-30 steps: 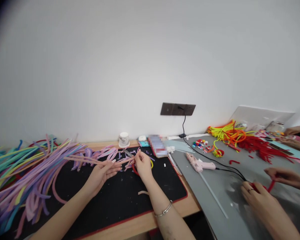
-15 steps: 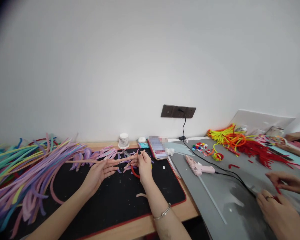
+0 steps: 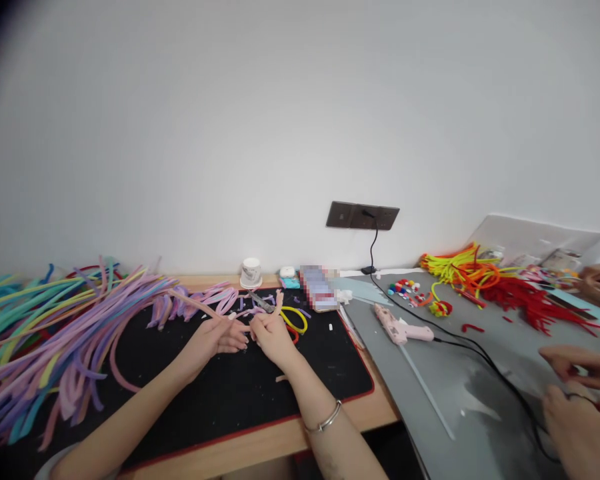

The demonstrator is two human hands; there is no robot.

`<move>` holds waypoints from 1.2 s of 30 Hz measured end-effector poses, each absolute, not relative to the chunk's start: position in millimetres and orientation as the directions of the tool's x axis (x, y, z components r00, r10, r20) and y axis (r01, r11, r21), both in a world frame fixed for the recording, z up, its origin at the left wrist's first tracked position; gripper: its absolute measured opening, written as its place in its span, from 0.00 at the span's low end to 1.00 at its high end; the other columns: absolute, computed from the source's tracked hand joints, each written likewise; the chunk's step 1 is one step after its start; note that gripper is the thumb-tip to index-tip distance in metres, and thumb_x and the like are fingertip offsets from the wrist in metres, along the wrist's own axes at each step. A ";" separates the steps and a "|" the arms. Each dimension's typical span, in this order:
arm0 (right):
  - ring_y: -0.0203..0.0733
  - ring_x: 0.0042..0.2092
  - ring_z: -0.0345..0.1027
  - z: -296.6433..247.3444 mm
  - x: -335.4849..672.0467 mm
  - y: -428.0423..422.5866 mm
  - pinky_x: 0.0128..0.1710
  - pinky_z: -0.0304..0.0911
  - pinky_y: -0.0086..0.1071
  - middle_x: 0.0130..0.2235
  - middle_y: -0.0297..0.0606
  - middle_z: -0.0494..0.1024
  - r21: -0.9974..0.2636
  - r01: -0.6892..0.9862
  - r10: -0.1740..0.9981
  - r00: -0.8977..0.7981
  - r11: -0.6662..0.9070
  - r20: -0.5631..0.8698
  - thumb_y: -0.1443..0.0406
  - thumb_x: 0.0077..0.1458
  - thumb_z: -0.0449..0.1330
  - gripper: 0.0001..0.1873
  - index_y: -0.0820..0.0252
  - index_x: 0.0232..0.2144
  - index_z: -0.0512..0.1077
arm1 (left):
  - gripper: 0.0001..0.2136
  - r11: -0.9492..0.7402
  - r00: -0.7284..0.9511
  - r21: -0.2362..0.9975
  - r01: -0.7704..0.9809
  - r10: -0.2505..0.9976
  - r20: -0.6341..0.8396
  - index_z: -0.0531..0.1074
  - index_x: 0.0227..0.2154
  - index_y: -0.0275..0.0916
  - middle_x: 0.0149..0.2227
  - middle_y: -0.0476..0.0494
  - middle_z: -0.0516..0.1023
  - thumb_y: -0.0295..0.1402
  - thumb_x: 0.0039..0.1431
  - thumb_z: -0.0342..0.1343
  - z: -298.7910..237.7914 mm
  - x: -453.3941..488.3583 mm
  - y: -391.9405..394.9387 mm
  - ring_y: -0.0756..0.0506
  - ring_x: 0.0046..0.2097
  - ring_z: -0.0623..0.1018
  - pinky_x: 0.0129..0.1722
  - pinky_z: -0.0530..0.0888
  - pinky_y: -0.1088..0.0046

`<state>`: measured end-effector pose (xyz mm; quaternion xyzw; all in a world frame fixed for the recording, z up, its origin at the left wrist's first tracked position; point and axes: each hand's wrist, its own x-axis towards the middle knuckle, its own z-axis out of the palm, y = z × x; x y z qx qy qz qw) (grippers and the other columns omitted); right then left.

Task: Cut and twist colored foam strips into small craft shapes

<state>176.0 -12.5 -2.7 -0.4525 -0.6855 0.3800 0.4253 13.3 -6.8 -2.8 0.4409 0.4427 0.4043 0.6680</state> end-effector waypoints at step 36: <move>0.26 0.18 0.47 14.8 185.9 -16.0 0.18 0.41 0.24 0.19 0.28 0.63 -0.955 -0.285 0.944 -0.284 0.081 0.165 0.59 0.47 0.65 0.12 0.63 0.27 0.71 | 0.13 0.375 0.704 0.922 0.095 0.630 -0.329 0.62 0.18 0.38 0.08 0.60 0.51 0.39 0.50 0.54 3.1 3.7 -16.7 0.56 0.11 0.54 0.12 0.53 0.82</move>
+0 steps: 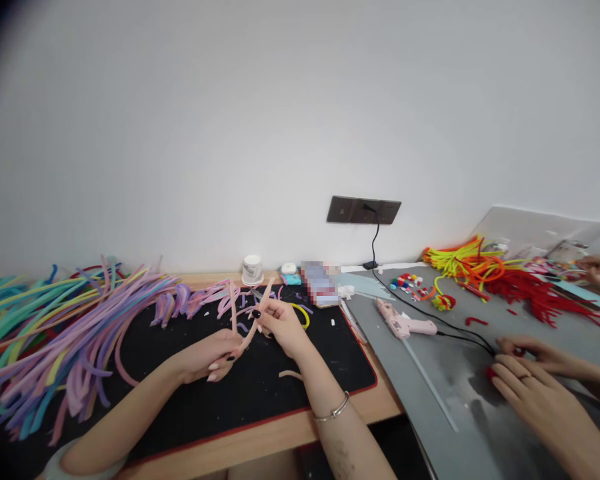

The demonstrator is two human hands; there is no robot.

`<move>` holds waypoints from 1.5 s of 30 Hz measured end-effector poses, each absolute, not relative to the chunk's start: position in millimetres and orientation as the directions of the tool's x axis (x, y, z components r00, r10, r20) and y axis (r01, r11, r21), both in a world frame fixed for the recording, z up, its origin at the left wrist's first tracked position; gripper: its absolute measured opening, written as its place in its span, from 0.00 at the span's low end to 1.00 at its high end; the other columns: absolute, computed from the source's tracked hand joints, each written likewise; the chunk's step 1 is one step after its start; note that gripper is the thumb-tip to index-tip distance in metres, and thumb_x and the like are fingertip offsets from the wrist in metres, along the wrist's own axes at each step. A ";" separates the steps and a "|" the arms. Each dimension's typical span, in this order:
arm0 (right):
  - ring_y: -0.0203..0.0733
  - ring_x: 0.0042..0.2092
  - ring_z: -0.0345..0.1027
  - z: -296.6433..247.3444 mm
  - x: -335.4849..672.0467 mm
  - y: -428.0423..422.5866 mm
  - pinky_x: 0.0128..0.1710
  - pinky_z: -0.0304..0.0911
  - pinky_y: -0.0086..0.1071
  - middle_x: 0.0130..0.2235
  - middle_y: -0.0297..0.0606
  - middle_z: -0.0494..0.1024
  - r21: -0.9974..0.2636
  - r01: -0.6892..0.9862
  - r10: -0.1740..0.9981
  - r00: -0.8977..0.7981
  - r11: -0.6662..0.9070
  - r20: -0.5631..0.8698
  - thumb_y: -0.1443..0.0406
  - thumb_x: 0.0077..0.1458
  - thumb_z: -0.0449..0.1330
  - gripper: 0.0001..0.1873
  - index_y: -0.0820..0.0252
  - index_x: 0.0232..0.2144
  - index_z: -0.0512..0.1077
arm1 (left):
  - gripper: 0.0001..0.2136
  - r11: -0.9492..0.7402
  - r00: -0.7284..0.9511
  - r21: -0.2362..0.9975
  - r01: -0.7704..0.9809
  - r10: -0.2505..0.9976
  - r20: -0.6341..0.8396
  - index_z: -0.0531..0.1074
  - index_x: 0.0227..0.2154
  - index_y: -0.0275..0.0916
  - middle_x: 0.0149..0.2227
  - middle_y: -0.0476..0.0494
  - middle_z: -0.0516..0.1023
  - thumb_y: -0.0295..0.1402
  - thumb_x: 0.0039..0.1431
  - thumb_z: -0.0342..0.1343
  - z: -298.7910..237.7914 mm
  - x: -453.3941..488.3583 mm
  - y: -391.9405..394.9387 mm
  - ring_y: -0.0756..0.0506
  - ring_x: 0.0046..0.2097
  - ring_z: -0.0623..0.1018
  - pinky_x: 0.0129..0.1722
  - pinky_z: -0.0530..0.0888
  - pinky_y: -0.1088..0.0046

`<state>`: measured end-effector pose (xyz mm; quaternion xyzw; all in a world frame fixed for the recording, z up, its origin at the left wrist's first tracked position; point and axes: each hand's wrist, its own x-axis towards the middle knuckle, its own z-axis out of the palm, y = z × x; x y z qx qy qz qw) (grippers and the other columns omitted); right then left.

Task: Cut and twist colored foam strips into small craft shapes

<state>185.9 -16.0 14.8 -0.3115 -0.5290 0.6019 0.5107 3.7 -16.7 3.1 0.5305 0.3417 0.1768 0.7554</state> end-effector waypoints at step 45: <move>0.25 0.13 0.50 3.1 173.9 -10.5 0.11 0.38 0.21 0.21 0.35 0.75 -0.973 -0.231 0.999 -0.039 -0.020 -0.011 0.62 0.43 0.59 0.10 0.60 0.22 0.61 | 0.19 0.424 0.857 0.824 0.375 0.181 -0.483 0.59 0.11 0.39 0.05 0.56 0.52 0.41 0.50 0.56 6.7 1.1 -21.7 0.53 0.07 0.55 0.06 0.56 0.80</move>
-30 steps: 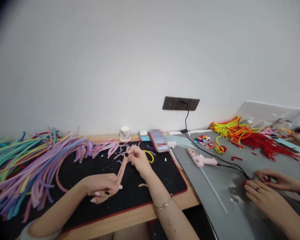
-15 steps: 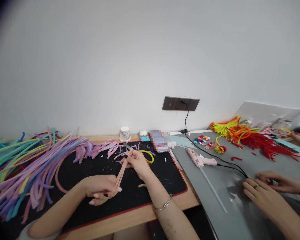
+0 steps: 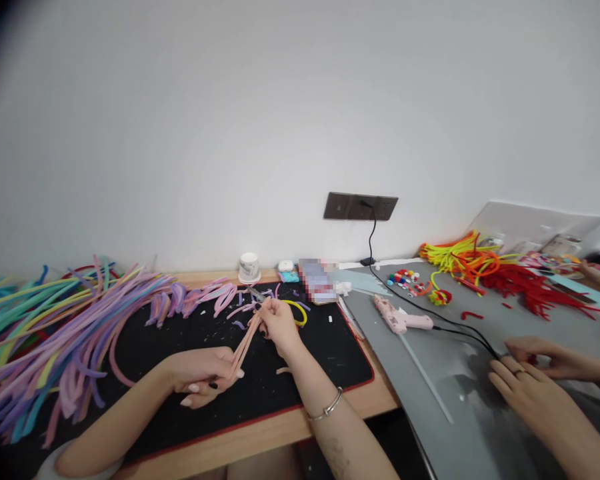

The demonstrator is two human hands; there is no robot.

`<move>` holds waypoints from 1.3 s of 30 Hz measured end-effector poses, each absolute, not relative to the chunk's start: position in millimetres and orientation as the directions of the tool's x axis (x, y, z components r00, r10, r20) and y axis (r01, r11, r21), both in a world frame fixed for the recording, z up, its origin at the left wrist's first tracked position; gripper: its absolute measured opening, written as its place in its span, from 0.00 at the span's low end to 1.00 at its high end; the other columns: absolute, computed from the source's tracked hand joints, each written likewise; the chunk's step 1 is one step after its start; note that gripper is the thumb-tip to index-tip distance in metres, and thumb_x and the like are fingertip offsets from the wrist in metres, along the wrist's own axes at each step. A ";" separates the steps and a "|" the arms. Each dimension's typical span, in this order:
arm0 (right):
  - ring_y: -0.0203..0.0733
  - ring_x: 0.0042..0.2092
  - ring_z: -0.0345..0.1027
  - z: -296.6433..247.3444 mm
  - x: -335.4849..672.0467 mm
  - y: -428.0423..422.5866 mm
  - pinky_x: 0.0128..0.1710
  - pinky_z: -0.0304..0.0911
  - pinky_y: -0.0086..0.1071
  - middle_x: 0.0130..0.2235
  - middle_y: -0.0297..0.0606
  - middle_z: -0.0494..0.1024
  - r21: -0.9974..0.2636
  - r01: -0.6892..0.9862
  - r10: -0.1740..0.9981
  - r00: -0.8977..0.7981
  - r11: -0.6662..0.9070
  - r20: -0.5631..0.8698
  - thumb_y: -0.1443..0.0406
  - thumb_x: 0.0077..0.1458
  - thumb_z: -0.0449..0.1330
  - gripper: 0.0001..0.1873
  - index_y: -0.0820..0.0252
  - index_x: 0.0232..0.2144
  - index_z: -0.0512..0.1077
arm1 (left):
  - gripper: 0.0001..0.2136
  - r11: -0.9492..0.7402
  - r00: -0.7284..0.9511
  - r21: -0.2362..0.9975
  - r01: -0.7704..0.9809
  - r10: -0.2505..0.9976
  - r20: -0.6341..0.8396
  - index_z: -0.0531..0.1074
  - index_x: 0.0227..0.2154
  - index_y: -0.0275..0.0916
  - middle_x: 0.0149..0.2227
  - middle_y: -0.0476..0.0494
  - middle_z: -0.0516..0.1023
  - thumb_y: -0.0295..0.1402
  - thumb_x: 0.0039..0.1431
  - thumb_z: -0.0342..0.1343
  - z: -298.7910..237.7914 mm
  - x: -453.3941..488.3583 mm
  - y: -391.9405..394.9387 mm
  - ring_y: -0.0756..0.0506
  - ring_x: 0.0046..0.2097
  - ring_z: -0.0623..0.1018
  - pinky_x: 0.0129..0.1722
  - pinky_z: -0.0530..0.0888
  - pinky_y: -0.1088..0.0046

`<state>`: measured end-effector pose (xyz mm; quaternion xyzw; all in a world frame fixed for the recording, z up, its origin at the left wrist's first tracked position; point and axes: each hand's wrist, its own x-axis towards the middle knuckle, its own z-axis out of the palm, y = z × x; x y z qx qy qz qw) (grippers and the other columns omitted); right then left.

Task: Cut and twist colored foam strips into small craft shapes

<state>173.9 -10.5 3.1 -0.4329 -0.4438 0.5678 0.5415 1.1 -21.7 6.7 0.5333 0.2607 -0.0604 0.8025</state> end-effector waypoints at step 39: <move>0.27 0.11 0.50 -1.0 190.9 2.7 0.09 0.46 0.21 0.17 0.25 0.70 -0.938 -0.240 0.938 0.301 0.251 0.174 0.60 0.50 0.58 0.13 0.56 0.26 0.55 | 0.25 0.252 0.593 0.966 -0.059 0.787 -0.169 0.55 0.53 0.45 0.32 0.50 0.75 0.39 0.53 0.57 10.3 9.3 -20.5 0.53 0.21 0.74 0.20 0.69 0.81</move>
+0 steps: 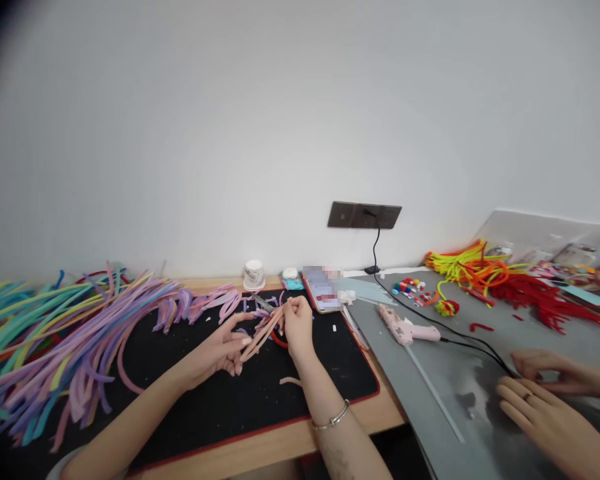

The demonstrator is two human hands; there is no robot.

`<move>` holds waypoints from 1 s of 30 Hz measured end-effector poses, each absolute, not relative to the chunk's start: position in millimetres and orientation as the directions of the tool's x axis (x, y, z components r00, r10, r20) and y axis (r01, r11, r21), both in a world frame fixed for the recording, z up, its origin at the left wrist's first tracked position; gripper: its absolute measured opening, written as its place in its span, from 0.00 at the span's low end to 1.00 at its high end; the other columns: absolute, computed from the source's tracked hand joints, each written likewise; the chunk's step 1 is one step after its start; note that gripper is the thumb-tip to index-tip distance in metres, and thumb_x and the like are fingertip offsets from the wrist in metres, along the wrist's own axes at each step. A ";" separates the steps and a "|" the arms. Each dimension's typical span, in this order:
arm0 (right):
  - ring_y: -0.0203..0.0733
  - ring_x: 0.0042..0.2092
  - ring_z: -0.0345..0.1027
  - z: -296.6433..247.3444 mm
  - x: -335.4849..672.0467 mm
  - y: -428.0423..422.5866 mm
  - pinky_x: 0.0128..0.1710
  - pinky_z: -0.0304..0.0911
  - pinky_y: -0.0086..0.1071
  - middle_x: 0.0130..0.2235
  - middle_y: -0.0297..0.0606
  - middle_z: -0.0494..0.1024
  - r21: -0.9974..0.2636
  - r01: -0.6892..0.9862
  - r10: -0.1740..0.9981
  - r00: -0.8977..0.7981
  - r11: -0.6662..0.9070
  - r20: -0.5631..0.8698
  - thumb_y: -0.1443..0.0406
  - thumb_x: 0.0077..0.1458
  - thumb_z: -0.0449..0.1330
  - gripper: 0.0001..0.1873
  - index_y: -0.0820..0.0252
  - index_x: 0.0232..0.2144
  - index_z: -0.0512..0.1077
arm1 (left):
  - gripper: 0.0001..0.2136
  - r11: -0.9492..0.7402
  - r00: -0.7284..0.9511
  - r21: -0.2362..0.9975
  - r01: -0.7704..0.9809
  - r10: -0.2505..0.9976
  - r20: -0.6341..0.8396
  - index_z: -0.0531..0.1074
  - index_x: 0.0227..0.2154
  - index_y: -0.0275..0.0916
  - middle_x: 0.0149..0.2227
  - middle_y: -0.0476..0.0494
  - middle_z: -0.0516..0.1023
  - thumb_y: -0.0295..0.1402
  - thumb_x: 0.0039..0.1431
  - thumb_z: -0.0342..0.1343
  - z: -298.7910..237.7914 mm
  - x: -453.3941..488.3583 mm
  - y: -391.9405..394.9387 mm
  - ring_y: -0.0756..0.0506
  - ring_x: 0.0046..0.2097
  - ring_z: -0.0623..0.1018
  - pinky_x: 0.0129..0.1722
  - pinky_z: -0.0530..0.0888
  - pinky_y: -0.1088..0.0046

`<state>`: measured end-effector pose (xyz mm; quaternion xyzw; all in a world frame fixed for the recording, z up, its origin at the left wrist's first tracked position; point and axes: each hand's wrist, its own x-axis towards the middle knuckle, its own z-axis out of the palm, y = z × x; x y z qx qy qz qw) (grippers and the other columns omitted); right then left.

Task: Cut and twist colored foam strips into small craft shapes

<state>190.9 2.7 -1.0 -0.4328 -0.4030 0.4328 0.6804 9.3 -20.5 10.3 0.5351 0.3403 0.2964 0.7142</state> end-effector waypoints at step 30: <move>0.29 0.15 0.62 5.4 197.9 3.4 0.16 0.62 0.23 0.20 0.33 0.75 -0.892 -0.425 0.940 0.342 0.157 0.003 0.63 0.44 0.63 0.14 0.59 0.24 0.58 | 0.21 0.017 0.534 0.999 0.032 0.845 -0.031 0.64 0.18 0.36 0.21 0.48 0.69 0.51 0.52 0.51 0.3 16.9 -13.7 0.53 0.21 0.68 0.25 0.65 0.75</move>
